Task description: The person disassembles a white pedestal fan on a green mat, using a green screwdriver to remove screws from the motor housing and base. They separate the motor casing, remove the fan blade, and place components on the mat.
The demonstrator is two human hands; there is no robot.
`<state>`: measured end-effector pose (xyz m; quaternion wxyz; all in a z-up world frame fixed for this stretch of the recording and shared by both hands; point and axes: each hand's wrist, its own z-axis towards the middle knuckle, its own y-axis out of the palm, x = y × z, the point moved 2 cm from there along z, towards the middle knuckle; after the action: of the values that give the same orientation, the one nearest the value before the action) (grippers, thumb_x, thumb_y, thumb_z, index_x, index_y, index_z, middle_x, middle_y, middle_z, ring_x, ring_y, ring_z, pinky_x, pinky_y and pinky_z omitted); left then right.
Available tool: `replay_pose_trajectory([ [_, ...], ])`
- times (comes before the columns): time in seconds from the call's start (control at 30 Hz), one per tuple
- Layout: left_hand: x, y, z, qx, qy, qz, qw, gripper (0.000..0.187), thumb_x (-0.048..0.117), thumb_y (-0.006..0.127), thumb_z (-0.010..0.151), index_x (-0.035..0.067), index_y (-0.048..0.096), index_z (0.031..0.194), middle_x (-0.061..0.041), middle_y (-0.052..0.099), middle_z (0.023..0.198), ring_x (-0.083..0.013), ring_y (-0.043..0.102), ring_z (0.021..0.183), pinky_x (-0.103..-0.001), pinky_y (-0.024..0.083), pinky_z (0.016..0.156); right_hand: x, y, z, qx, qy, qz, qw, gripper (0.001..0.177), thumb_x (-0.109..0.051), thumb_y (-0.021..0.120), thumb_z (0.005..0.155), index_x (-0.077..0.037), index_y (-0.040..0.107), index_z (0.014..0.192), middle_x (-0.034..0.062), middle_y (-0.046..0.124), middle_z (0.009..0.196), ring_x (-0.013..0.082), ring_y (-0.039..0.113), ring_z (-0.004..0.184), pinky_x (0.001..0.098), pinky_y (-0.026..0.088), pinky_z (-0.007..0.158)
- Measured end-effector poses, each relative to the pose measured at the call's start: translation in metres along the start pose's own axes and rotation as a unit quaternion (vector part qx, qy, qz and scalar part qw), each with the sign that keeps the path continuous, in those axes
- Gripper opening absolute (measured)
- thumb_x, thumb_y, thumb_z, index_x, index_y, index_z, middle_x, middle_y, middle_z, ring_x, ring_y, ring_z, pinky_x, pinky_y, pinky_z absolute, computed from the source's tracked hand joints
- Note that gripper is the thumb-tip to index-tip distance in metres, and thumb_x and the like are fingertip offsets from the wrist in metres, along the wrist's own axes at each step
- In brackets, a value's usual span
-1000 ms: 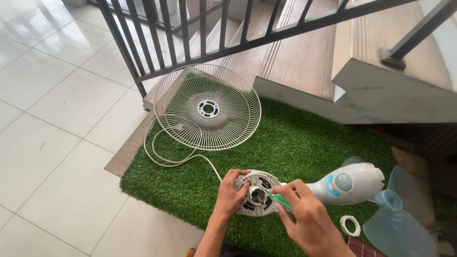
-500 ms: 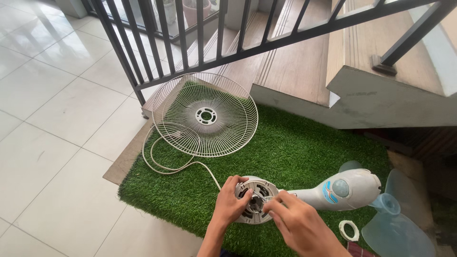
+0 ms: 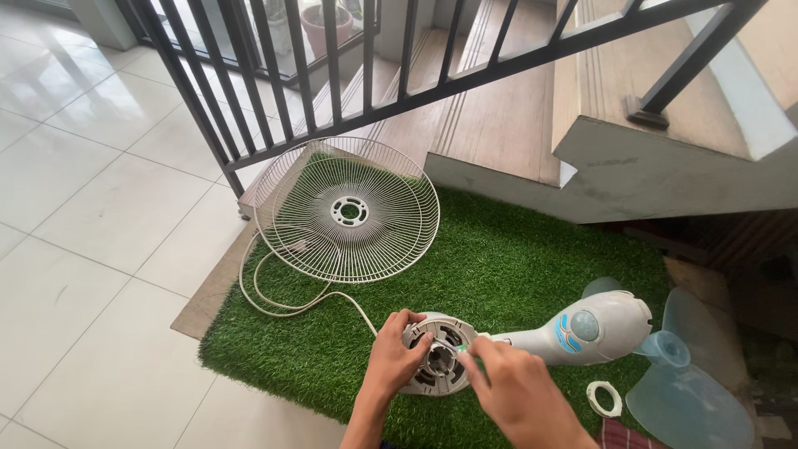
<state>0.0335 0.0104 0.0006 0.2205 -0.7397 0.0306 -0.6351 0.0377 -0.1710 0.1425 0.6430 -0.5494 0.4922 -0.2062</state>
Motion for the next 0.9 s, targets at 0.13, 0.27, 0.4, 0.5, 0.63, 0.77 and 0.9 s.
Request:
replay_pose_trajectory([
  [0.13,0.0,-0.001,0.001,0.008,0.013,0.009,1.0,0.034,0.028,0.076,0.085,0.006,0.066,0.108,-0.01,0.068,0.108,-0.0242,0.071,0.101,-0.04,0.056,0.09,0.001,0.005,-0.004,0.023,-0.217,-0.016,0.976,0.016,-0.016,0.069,0.091,-0.002,0.062,0.095,0.0172,0.069,0.089,0.0367,0.072,0.081,0.0477,0.056,0.071],
  [0.27,0.0,-0.001,0.002,0.006,0.02,0.003,1.0,0.034,0.028,0.076,0.085,0.006,0.066,0.109,-0.01,0.068,0.108,-0.0241,0.071,0.101,-0.04,0.056,0.09,0.004,-0.008,-0.004,0.026,-0.224,0.016,0.974,0.027,-0.012,0.075,0.082,-0.006,0.067,0.108,0.0138,0.073,0.094,0.0319,0.074,0.085,0.0448,0.057,0.074],
  [0.4,-0.004,0.003,0.001,-0.026,-0.029,0.017,0.999,0.033,0.031,0.075,0.088,0.008,0.065,0.109,-0.007,0.067,0.111,-0.0222,0.07,0.105,-0.041,0.057,0.093,0.004,-0.014,-0.002,-0.016,-0.094,0.077,0.992,0.041,-0.014,0.08,0.081,-0.011,0.068,0.12,0.0113,0.075,0.106,0.0276,0.076,0.088,0.0394,0.061,0.077],
  [0.5,-0.001,0.001,0.001,-0.022,-0.014,0.026,0.999,0.032,0.029,0.075,0.088,0.008,0.065,0.11,-0.008,0.067,0.112,-0.0227,0.069,0.108,-0.043,0.056,0.096,-0.003,-0.021,-0.002,0.011,-0.157,0.07,0.985,0.036,-0.012,0.08,0.079,-0.009,0.069,0.113,0.0117,0.075,0.102,0.029,0.076,0.09,0.0403,0.061,0.076],
  [0.63,0.0,-0.002,0.001,-0.024,-0.024,0.005,0.999,0.033,0.029,0.074,0.088,0.009,0.068,0.114,-0.007,0.071,0.116,-0.0213,0.071,0.107,-0.04,0.058,0.095,-0.007,-0.032,0.0,-0.027,-0.146,0.078,0.986,0.038,-0.014,0.078,0.082,-0.011,0.068,0.118,0.0135,0.073,0.11,0.0265,0.078,0.089,0.0367,0.064,0.079],
  [0.77,-0.008,-0.006,-0.002,-0.018,-0.007,-0.091,0.996,0.039,0.02,0.074,0.084,0.013,0.07,0.122,-0.008,0.072,0.121,-0.0218,0.072,0.109,-0.037,0.058,0.096,-0.013,-0.044,0.008,-0.007,-0.099,0.056,0.993,0.045,-0.025,0.076,0.082,-0.008,0.065,0.122,0.0187,0.074,0.101,0.0343,0.075,0.082,0.0442,0.059,0.07],
  [0.9,-0.012,-0.005,0.0,0.005,0.019,-0.099,0.995,0.044,0.009,0.067,0.08,0.012,0.071,0.124,-0.01,0.072,0.124,-0.0233,0.071,0.113,-0.037,0.054,0.101,-0.017,-0.044,0.022,-0.045,0.018,-0.016,0.999,0.035,-0.039,0.069,0.091,-0.011,0.067,0.113,0.0181,0.073,0.076,0.036,0.075,0.075,0.0457,0.056,0.068],
])
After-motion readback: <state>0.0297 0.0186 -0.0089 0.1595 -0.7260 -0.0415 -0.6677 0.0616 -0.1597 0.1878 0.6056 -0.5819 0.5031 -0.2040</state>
